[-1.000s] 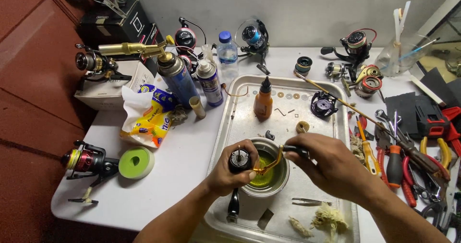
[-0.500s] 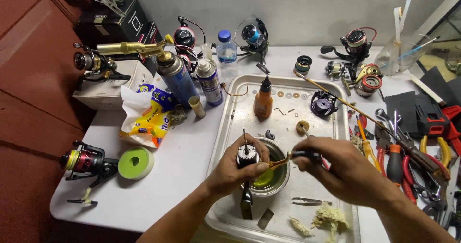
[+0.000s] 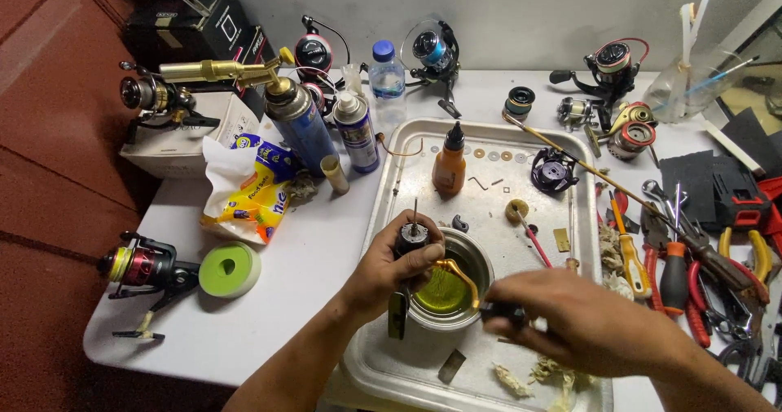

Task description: Assembling the internal components and handle of a fishing reel on a maintenance tray.

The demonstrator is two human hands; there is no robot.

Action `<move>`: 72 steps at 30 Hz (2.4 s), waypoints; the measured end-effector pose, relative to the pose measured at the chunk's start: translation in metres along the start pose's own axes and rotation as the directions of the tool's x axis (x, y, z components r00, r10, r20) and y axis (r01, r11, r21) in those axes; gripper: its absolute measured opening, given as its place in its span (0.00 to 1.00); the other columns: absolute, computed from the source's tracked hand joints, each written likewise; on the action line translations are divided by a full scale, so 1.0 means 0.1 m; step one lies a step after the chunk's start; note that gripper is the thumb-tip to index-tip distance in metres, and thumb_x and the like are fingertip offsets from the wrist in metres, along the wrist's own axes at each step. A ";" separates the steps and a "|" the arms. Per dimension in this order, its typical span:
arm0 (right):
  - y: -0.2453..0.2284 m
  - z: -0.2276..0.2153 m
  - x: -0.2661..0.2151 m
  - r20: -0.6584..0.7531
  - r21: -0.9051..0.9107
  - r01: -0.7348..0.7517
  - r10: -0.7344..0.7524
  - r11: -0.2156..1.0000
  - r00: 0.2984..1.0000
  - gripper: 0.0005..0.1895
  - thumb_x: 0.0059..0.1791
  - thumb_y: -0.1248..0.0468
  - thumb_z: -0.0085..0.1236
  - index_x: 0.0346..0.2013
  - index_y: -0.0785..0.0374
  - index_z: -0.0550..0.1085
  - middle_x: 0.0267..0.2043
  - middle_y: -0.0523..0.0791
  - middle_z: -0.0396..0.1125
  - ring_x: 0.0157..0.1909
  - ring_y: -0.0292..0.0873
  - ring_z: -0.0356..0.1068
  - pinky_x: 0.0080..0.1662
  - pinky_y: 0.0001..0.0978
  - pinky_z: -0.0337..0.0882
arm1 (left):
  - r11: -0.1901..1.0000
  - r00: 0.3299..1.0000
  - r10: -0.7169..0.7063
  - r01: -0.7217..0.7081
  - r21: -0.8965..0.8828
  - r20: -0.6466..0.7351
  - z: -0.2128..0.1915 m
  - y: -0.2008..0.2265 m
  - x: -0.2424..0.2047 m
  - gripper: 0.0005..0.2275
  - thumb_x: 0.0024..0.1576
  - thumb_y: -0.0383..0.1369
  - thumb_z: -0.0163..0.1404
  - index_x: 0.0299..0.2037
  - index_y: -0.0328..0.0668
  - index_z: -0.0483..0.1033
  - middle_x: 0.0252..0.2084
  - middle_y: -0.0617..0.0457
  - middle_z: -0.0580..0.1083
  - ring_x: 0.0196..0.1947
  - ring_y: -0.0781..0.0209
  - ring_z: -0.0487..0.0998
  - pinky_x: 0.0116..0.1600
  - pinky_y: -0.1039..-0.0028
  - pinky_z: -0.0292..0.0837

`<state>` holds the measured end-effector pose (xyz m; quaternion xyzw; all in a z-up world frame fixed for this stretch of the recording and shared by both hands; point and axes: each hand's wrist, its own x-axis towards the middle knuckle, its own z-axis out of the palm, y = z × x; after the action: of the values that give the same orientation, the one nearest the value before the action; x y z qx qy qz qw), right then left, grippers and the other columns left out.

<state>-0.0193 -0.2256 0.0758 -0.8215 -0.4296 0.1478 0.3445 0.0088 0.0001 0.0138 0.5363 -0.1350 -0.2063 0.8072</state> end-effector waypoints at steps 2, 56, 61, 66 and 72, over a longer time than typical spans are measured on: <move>0.19 -0.03 0.04 -0.209 -0.149 -0.029 -0.003 0.988 0.978 0.10 0.48 0.56 0.46 0.33 0.60 0.69 0.25 0.43 0.67 0.23 0.42 0.65 0.26 0.33 0.64 | 1.000 0.996 0.006 -0.005 -0.014 0.085 0.05 0.04 -0.03 0.09 0.53 0.34 0.51 0.35 0.42 0.64 0.22 0.57 0.60 0.16 0.71 0.58 0.19 0.84 0.53; 0.38 0.27 -0.12 -0.333 -0.401 -0.142 0.000 0.905 0.943 0.05 0.43 0.60 0.53 0.29 0.58 0.70 0.18 0.45 0.66 0.22 0.47 0.69 0.25 0.39 0.69 | 0.993 0.997 0.042 -0.049 -0.110 -0.063 0.31 0.05 0.07 0.08 0.48 0.28 0.53 0.31 0.33 0.67 0.17 0.54 0.58 0.10 0.70 0.60 0.13 0.83 0.55; 0.05 0.07 -0.25 -0.191 -0.226 -0.019 -0.025 0.974 0.981 0.06 0.45 0.58 0.49 0.28 0.53 0.73 0.20 0.42 0.69 0.23 0.39 0.71 0.27 0.29 0.74 | 0.991 0.998 0.030 -0.037 -0.129 -0.061 0.27 -0.03 0.18 0.07 0.48 0.28 0.52 0.30 0.34 0.67 0.15 0.55 0.57 0.09 0.70 0.58 0.13 0.83 0.52; 0.59 -0.03 -0.15 -0.442 -0.429 -0.331 0.124 0.840 0.888 0.08 0.46 0.58 0.49 0.33 0.59 0.70 0.21 0.46 0.66 0.25 0.49 0.69 0.27 0.42 0.70 | 0.989 0.998 0.068 -0.065 -0.131 0.018 0.26 -0.13 0.30 0.07 0.49 0.27 0.51 0.31 0.33 0.67 0.15 0.55 0.56 0.08 0.70 0.59 0.13 0.83 0.53; 0.08 0.07 -0.11 -0.066 -0.256 -0.083 0.068 0.963 0.995 0.06 0.46 0.59 0.48 0.32 0.57 0.69 0.23 0.45 0.70 0.28 0.45 0.72 0.32 0.37 0.73 | 0.990 0.997 0.074 -0.071 -0.120 0.018 0.05 -0.18 0.51 0.06 0.49 0.27 0.51 0.31 0.35 0.68 0.17 0.53 0.58 0.08 0.69 0.58 0.12 0.81 0.52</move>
<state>-0.0246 -0.2348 0.0642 -0.8791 -0.4035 0.0800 0.2406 0.0479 -0.0344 -0.0005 0.4798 -0.1508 -0.1905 0.8431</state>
